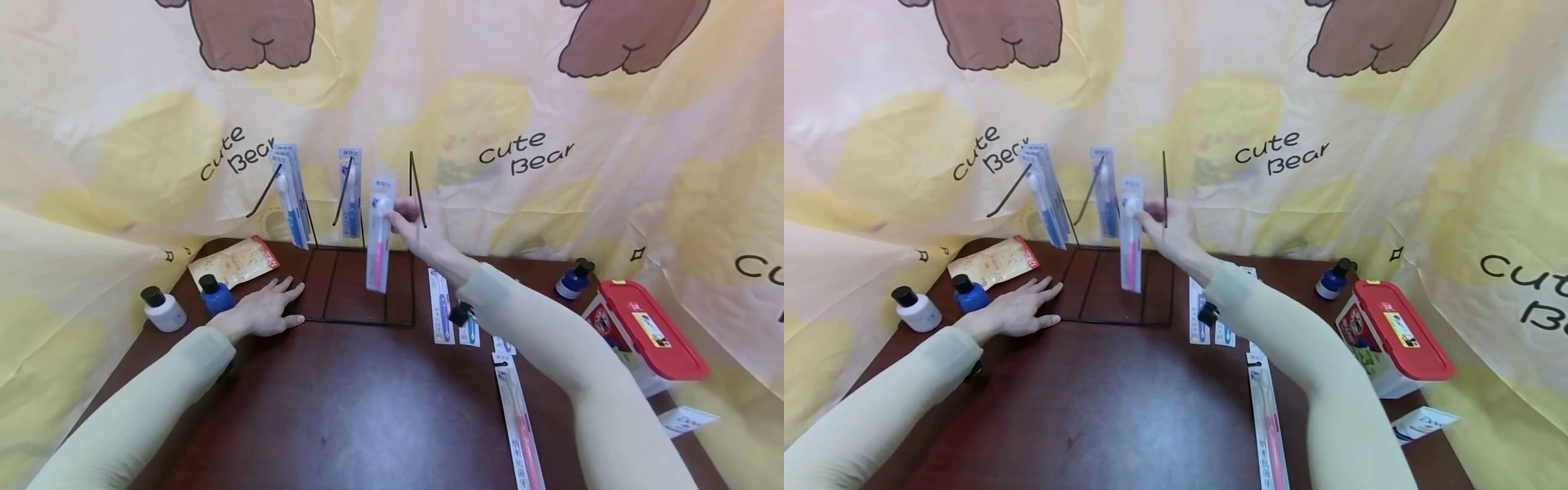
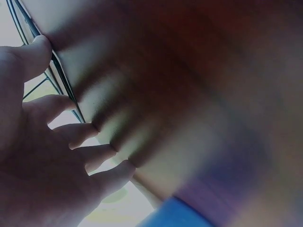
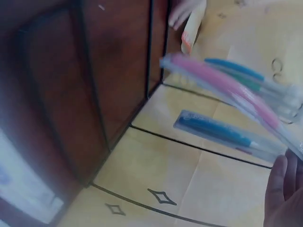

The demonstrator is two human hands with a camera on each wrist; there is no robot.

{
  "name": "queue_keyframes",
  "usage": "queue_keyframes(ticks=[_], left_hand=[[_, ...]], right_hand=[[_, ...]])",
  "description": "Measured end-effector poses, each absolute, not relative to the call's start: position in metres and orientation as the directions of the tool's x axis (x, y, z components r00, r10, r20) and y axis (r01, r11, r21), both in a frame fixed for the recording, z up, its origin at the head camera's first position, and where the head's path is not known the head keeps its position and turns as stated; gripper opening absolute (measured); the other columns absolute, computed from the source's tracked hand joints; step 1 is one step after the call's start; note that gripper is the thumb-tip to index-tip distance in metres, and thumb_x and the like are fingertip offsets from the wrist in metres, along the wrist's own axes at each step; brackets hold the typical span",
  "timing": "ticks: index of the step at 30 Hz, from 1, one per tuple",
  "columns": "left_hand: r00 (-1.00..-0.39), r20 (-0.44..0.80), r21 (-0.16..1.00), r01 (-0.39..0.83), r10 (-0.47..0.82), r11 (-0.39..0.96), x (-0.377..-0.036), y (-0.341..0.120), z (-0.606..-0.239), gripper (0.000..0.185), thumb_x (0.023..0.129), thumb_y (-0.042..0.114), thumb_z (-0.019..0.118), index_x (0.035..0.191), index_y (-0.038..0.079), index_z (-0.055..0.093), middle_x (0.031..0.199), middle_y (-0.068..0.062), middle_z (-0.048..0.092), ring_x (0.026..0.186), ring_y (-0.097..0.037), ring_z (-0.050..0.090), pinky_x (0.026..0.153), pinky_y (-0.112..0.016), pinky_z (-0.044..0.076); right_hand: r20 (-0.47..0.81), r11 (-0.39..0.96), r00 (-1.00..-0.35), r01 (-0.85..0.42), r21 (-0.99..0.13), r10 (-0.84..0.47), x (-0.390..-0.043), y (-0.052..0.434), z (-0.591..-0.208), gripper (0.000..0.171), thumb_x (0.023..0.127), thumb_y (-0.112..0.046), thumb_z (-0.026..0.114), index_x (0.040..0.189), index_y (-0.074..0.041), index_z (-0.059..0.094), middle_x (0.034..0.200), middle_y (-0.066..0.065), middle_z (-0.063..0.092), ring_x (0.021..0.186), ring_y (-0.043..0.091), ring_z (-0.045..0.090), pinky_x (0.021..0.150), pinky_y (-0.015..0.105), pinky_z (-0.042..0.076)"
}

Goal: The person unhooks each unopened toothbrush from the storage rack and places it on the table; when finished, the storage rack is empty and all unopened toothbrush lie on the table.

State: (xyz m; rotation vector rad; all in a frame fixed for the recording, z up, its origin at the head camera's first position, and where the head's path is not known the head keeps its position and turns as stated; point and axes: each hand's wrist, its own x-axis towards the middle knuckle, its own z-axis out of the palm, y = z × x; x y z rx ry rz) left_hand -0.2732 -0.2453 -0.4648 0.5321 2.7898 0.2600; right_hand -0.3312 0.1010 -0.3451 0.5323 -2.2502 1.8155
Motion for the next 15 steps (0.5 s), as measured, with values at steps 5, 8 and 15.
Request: queue_keyframes(ticks=[5, 8, 15], left_hand=[[-0.890, -0.234, 0.228, 0.340, 0.391, 0.912, -0.273, -0.245, -0.466, 0.084, 0.111, 0.052, 0.064, 0.177, 0.009, 0.035, 0.183, -0.034, 0.024, 0.168, -0.065, 0.022, 0.132, -0.078, 0.030], [-0.891, -0.222, 0.222, 0.349, 0.396, 0.910, -0.272, -0.246, -0.467, 0.083, 0.111, 0.050, 0.065, 0.176, 0.007, 0.036, 0.182, -0.035, 0.025, 0.167, -0.066, 0.023, 0.132, -0.076, 0.031], [-0.888, -0.204, 0.215, 0.371, 0.413, 0.904, -0.270, -0.247, -0.467, 0.083, 0.111, 0.049, 0.065, 0.175, 0.004, 0.037, 0.181, -0.037, 0.027, 0.165, -0.068, 0.025, 0.132, -0.075, 0.033]], right_hand=[[0.207, 0.193, -0.949, -0.255, -0.948, -0.239, -0.279, 0.151, -0.360, 0.027, 0.104, 0.000, 0.075, 0.127, 0.014, 0.076, 0.119, 0.032, 0.082, 0.082, 0.005, 0.080, 0.085, 0.040, 0.071], [0.091, 0.227, -0.960, -0.154, -0.962, -0.263, -0.253, 0.181, -0.376, 0.028, 0.103, -0.002, 0.077, 0.126, 0.014, 0.076, 0.105, 0.018, 0.086, 0.078, 0.009, 0.081, 0.081, 0.038, 0.072], [-0.217, 0.196, -0.947, 0.172, -0.965, -0.238, -0.213, 0.244, -0.425, 0.028, 0.103, -0.002, 0.075, 0.125, 0.016, 0.069, 0.088, -0.005, 0.082, 0.078, 0.010, 0.082, 0.080, 0.036, 0.072]])
